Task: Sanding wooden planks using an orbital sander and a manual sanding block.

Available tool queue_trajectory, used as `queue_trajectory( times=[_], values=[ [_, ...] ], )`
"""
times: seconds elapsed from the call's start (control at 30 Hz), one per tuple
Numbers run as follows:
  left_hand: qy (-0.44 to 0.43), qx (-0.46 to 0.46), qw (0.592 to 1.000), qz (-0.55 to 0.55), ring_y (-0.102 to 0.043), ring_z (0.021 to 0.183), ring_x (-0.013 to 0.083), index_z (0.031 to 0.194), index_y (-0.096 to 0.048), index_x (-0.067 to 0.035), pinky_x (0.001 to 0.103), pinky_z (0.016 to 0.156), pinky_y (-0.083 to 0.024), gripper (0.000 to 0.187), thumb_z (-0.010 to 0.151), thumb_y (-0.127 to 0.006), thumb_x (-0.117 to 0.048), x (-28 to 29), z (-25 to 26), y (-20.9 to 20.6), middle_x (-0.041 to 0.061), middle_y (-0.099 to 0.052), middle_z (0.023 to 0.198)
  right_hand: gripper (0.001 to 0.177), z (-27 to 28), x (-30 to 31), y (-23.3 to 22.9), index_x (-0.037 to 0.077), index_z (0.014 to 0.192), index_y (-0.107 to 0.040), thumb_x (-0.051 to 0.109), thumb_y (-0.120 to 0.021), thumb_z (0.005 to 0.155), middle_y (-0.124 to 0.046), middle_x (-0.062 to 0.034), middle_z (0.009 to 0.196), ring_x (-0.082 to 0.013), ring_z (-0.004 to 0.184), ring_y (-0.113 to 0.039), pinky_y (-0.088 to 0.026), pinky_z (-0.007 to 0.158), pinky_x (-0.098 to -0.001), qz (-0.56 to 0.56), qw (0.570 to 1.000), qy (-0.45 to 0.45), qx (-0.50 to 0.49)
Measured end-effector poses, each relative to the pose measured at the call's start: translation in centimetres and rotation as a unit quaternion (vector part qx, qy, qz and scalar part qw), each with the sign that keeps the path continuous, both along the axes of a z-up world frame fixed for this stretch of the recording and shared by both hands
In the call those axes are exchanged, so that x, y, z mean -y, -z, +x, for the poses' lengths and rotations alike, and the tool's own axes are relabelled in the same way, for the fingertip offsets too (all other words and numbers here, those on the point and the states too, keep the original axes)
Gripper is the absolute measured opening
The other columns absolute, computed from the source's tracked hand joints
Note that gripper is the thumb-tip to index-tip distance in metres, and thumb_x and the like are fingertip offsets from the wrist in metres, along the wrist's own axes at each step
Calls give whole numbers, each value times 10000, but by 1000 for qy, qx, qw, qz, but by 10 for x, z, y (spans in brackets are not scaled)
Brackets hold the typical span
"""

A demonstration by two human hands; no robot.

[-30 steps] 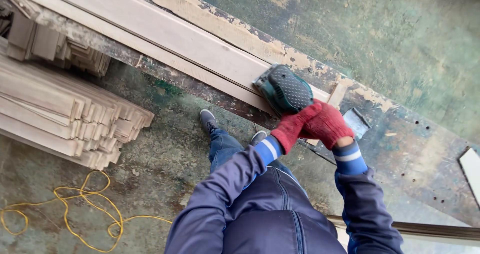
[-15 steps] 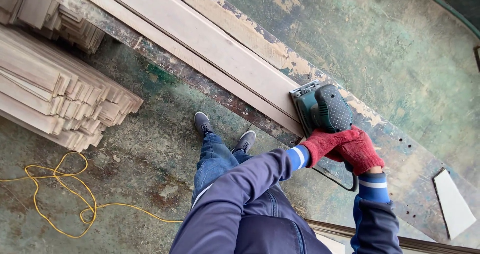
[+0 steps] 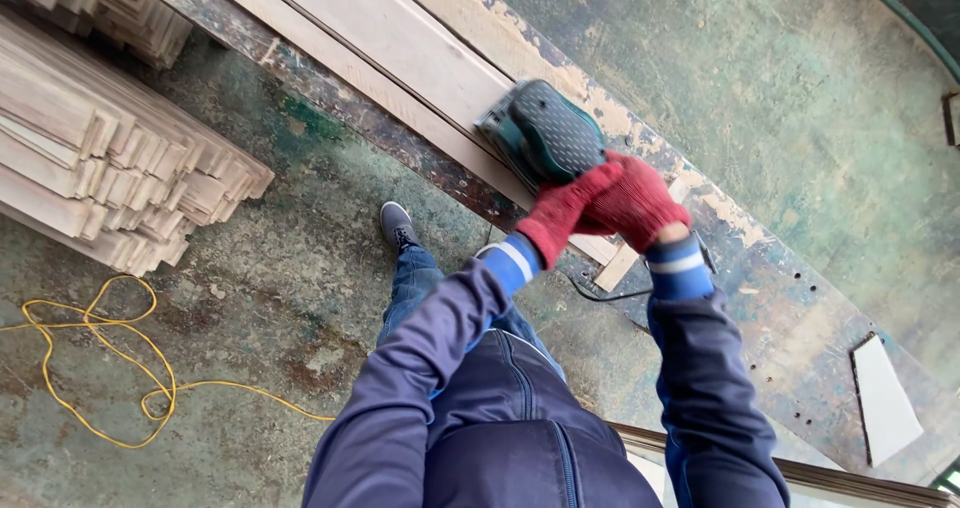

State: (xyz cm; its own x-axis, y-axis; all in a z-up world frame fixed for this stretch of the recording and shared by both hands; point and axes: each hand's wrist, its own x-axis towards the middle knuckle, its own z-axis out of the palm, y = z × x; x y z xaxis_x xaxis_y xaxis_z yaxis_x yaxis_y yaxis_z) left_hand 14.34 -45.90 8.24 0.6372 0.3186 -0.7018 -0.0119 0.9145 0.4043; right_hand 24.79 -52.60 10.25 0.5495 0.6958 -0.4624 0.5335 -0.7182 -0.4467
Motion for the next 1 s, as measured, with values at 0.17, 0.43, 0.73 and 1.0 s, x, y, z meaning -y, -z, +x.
queue_trajectory(
  times=[0.17, 0.43, 0.73, 1.0],
  values=[
    [-33, -53, 996, 64, -719, 1081, 393, 1288, -663, 2, 534, 892, -650, 916, 559, -981, -453, -41, -23, -39, 220, -716, 1190, 506, -11, -62, -14, 61, 1217, -686, 413, -682, 853, -738, -284, 960, -513, 1051, -685, -573, 897, -626, -45, 992, -106, 42],
    [-41, -37, 998, 17, -701, 999, 531, 1316, -597, 85, 675, 704, -642, 935, 569, -977, -329, -58, -23, -23, 315, -674, 1144, 448, -21, -70, -15, 107, 1208, -698, 402, -638, 876, -742, -245, 990, -488, 1066, -680, -564, 906, -619, -12, 993, -96, 61],
    [28, 38, 999, -11, -645, 1078, 546, 1306, -608, 74, 741, 853, -570, 859, 647, -1003, -311, 25, 20, 44, 296, -622, 1239, 520, 3, 33, -5, 84, 1438, -578, 312, -577, 971, -697, -330, 1061, -545, 1066, -653, -523, 979, -626, -32, 995, 82, -42],
    [100, 31, 993, -49, -682, 932, 545, 1207, -654, 98, 695, 723, -588, 753, 677, -960, -339, 117, 31, 5, 298, -689, 1101, 428, 24, 133, 4, -16, 1185, -683, 338, -484, 1050, -642, -331, 800, -461, 837, -643, -541, 890, -519, -17, 983, 176, -46]
  ],
)
